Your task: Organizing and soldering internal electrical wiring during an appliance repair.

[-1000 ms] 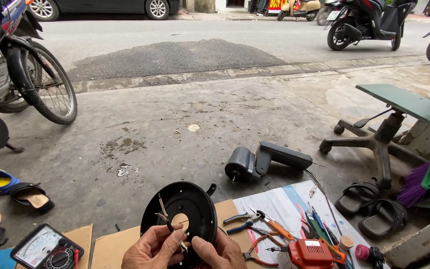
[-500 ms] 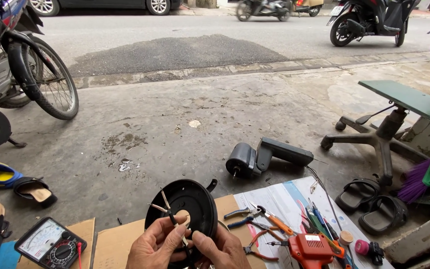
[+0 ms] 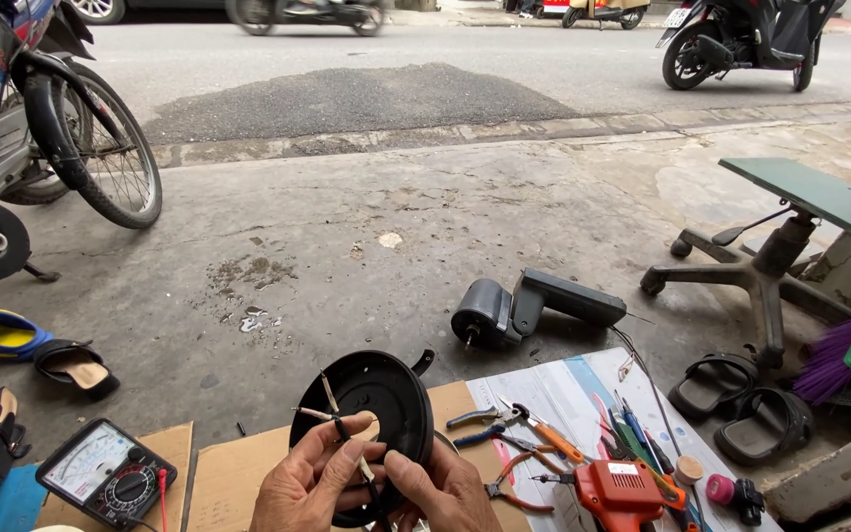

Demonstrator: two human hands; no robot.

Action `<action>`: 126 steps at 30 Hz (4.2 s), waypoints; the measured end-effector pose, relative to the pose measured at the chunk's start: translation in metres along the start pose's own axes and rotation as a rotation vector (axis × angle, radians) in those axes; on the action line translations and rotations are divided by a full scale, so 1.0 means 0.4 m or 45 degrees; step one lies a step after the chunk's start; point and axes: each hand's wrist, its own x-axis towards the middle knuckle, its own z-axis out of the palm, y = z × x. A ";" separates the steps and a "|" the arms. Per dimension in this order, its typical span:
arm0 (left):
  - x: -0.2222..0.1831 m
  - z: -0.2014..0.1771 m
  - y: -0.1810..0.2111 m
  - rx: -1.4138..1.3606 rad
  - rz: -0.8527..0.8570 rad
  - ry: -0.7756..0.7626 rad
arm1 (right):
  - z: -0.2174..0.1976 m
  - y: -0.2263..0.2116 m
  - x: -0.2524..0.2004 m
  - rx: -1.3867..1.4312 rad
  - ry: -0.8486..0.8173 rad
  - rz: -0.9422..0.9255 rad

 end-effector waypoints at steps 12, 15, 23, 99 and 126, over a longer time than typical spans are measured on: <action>-0.035 0.017 0.059 -0.002 -0.055 0.092 | -0.001 -0.005 -0.006 -0.029 0.001 0.023; 0.016 -0.022 0.013 -0.270 0.039 0.050 | -0.004 -0.007 -0.006 -0.031 -0.030 0.025; -0.022 0.015 0.053 -0.261 0.035 0.348 | -0.001 0.019 0.006 -0.043 -0.042 0.053; -0.117 0.011 0.130 -0.065 0.052 0.248 | 0.040 -0.002 -0.036 -0.158 0.028 0.080; -0.121 0.008 0.120 -0.108 0.056 0.213 | 0.060 -0.019 -0.049 -0.100 -0.011 0.115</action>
